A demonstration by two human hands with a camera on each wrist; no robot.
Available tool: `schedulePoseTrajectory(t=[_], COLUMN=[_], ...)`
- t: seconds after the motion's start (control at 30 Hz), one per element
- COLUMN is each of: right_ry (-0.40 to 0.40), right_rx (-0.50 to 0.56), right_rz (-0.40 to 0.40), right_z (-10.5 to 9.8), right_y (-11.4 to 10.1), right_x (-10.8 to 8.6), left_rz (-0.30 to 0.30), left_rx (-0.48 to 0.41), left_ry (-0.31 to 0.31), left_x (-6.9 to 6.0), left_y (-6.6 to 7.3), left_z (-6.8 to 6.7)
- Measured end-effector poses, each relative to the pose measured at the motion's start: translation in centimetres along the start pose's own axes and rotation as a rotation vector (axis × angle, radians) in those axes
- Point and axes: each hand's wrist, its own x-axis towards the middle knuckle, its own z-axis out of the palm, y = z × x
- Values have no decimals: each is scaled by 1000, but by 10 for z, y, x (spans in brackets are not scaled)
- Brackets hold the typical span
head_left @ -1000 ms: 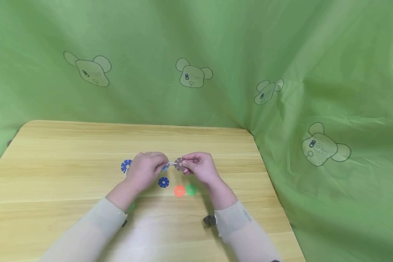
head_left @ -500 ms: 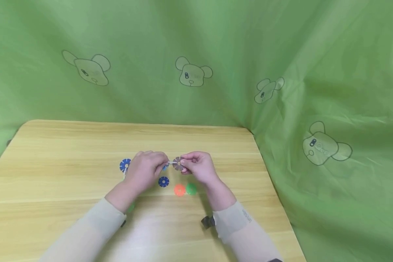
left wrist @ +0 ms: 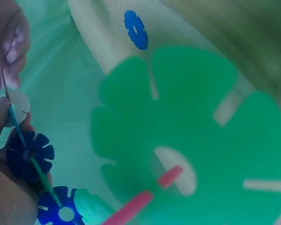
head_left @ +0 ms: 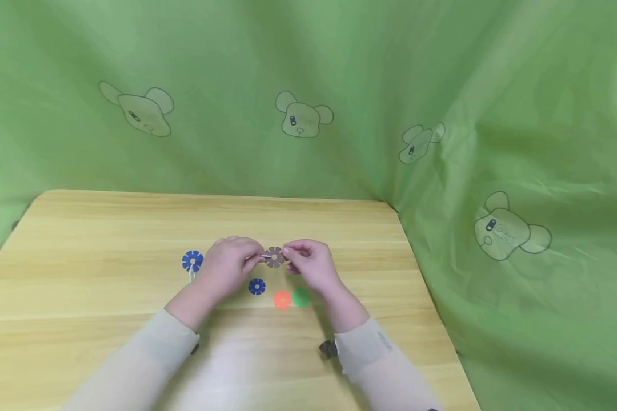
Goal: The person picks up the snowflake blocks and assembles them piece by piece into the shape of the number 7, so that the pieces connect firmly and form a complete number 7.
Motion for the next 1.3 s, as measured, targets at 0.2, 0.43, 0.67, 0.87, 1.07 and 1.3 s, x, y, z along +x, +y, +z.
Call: schedulePoseTrajectory(t=[0.2,0.43,0.67,0.87,1.07,1.3], right_ry=[-38,-180,-292,-317,-298,-278], right_rx=[-495,-793,-946,-1040,-1054,-1031], right_rz=[-58,-25,-86,-131,-149,-147], right_z=[-10,-3,5,10,12,12], right_y=[18,36,50,53,53,54], right_x=[-8,-22,-31,-36,-36,-36], left_rz=[-40,-54,-49,-46,-47,-68], left_rx=[-4,-28,-8,9,9,9], left_ry=[-54,-133,-147,-156,-153,-164], left_x=[-1,-2,-4,-3,-2,-2], left_y=[-7,-8,-8,-8,-5,-3], left_z=[0,1,3,4,3,3])
